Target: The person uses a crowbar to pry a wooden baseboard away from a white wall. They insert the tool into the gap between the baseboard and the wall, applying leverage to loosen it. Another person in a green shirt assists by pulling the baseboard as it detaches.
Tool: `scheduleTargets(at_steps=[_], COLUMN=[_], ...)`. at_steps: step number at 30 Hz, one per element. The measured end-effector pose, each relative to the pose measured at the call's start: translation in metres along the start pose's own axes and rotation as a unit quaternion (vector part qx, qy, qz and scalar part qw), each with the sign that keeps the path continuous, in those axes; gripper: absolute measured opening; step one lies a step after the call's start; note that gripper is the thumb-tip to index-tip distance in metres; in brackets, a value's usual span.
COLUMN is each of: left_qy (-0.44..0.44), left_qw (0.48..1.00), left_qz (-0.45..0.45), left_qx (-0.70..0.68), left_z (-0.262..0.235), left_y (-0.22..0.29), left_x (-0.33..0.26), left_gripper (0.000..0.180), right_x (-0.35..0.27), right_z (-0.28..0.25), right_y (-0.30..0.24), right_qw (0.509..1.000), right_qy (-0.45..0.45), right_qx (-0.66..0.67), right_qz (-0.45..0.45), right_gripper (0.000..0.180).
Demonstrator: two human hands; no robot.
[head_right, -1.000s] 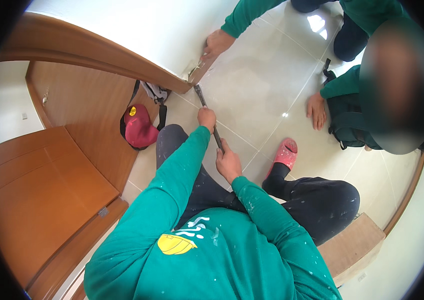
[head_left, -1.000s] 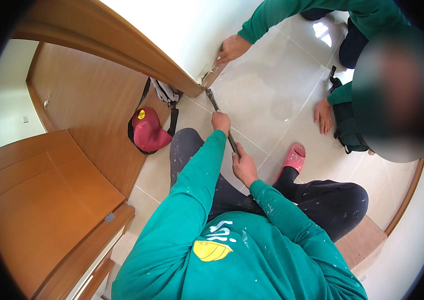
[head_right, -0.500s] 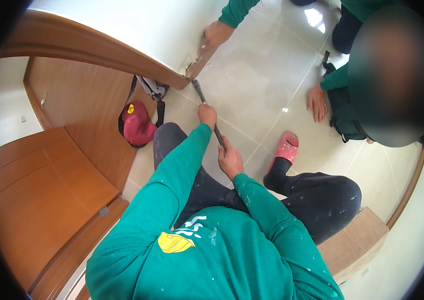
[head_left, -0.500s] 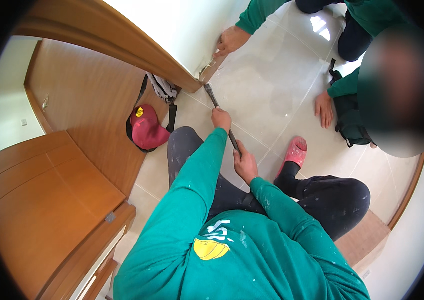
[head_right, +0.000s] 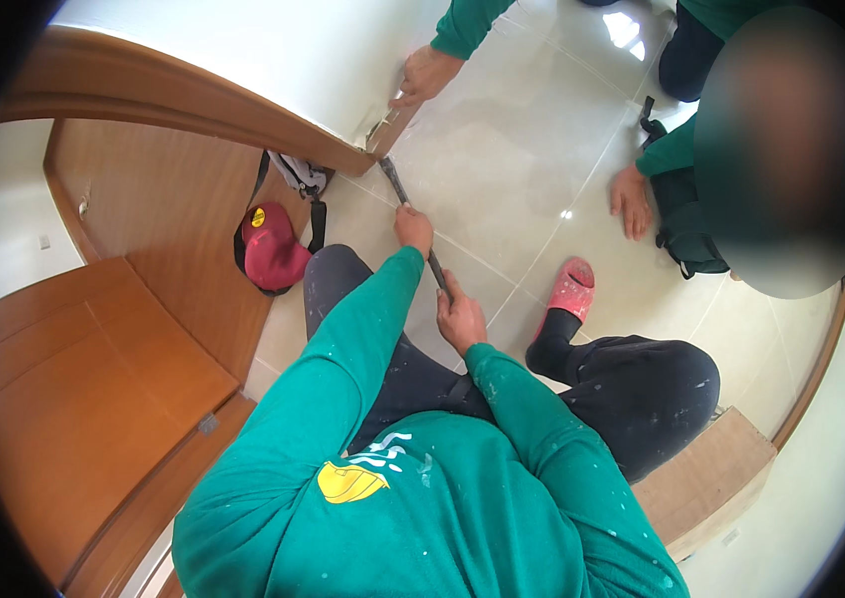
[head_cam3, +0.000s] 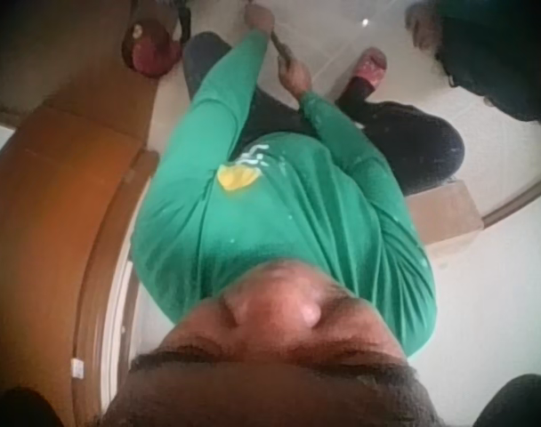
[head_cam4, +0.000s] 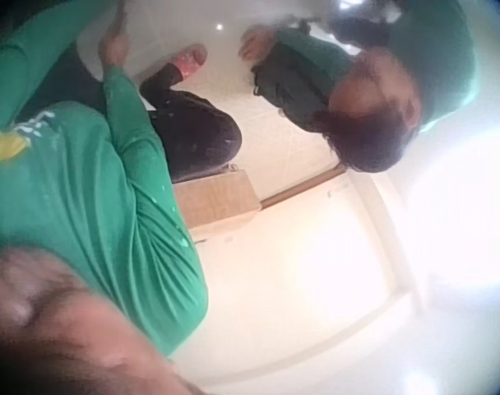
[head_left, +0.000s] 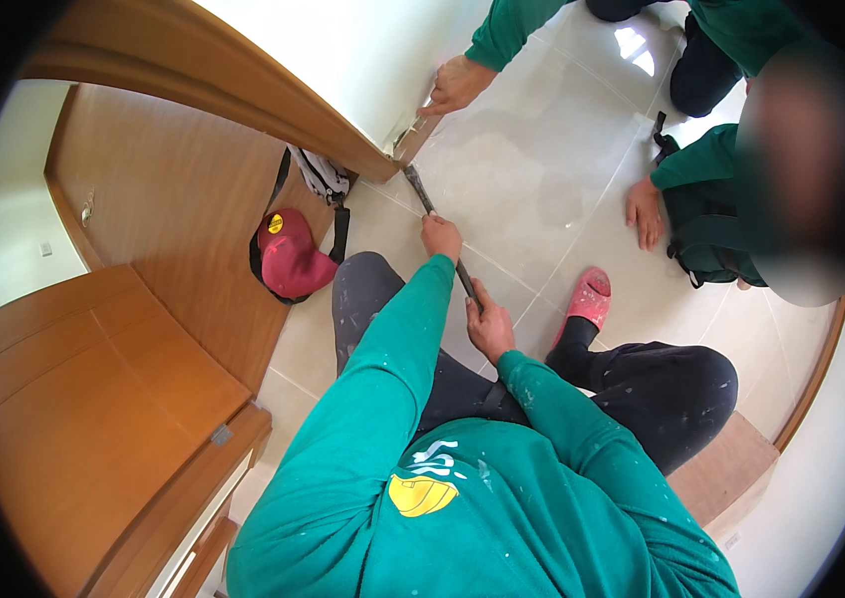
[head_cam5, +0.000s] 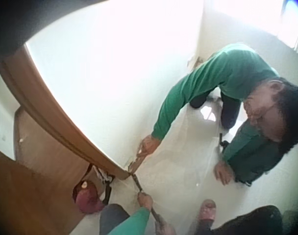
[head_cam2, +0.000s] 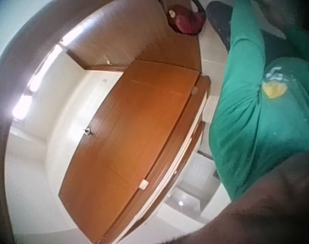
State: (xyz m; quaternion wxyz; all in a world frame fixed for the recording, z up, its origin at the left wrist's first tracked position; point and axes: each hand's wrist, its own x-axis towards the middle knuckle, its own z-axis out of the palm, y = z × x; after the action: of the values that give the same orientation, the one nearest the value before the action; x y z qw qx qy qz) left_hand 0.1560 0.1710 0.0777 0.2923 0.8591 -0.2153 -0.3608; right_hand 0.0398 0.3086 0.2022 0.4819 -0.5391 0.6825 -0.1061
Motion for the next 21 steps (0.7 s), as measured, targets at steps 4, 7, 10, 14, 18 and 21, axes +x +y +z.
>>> scheduleTargets(at_steps=[4, 7, 10, 14, 18, 21], left_qy=[0.010, 0.003, 0.009, 0.012, 0.010, 0.028], left_qw=[0.999, 1.000, 0.999, 1.000, 0.999, 0.999], left_qz=[0.028, 0.013, 0.034, 0.022, 0.033, 0.023], left_qx=[0.012, 0.003, 0.013, -0.004, 0.001, 0.023], left_z=[0.001, 0.005, 0.005, 0.002, 0.003, 0.009], left_y=[-0.006, -0.008, -0.007, -0.003, -0.006, -0.012], left_x=[0.002, 0.001, 0.000, -0.002, -0.007, -0.008], left_gripper=[0.039, 0.042, 0.042, 0.041, 0.039, 0.038], right_x=[0.000, 0.000, -0.001, -0.001, 0.004, 0.004], right_z=[0.002, 0.003, 0.004, 0.006, 0.010, 0.012], right_y=[0.005, 0.008, 0.010, 0.014, 0.023, 0.028], right_qw=[1.000, 1.000, 1.000, 1.000, 1.000, 1.000], right_qy=[-0.013, -0.002, 0.000, 0.014, -0.008, 0.004], right_qx=[0.013, 0.017, 0.008, 0.006, 0.014, 0.014], right_qz=[0.019, 0.004, -0.005, -0.013, 0.009, -0.018], right_gripper=[0.049, 0.048, 0.048, 0.048, 0.049, 0.050])
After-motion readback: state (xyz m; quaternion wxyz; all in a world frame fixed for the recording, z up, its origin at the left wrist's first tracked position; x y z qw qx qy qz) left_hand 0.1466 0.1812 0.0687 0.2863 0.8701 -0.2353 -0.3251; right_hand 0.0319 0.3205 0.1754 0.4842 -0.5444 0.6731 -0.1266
